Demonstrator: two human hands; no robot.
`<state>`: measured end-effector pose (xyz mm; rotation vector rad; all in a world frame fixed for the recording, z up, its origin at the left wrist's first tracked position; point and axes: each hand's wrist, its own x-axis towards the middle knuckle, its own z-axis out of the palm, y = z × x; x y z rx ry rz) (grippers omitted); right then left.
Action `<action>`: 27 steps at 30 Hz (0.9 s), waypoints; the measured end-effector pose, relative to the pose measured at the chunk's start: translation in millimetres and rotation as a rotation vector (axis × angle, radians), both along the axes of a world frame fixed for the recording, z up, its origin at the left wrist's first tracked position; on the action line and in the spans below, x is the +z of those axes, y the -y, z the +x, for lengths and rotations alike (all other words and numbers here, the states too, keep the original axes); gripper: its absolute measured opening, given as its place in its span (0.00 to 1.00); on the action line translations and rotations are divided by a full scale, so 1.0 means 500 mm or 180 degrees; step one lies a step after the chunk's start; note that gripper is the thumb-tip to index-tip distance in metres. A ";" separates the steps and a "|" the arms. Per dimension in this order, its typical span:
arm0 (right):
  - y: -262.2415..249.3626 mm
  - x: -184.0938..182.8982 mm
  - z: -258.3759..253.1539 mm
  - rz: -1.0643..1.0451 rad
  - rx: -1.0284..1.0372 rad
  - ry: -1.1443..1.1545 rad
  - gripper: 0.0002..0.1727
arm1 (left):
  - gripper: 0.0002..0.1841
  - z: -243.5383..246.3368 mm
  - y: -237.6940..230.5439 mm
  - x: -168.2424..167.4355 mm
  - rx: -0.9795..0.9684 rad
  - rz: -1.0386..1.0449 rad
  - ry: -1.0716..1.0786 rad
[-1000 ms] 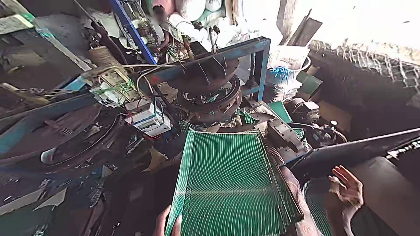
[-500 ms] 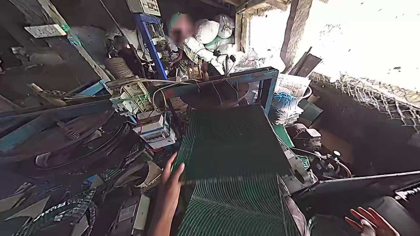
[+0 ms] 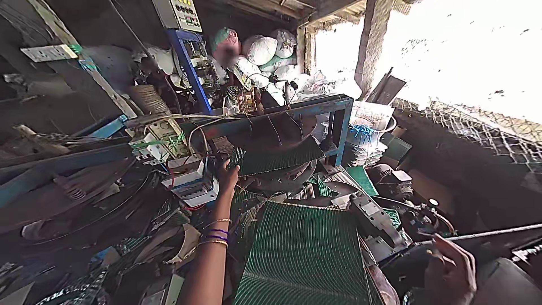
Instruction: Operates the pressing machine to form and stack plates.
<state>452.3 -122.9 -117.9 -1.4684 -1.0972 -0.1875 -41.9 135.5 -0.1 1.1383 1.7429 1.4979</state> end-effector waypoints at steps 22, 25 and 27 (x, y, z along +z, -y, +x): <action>-0.358 0.075 -0.006 -0.2405 -0.0110 0.0983 0.14 | 0.36 0.156 0.387 -0.352 -0.1015 -0.0322 -0.3551; -0.359 0.077 -0.001 -0.2442 -0.0119 0.0955 0.14 | 0.35 0.161 0.386 -0.357 -0.0983 -0.0276 -0.3626; -0.361 0.080 -0.008 -0.2481 -0.0134 0.0923 0.14 | 0.34 0.164 0.391 -0.335 -0.0909 -0.0236 -0.3659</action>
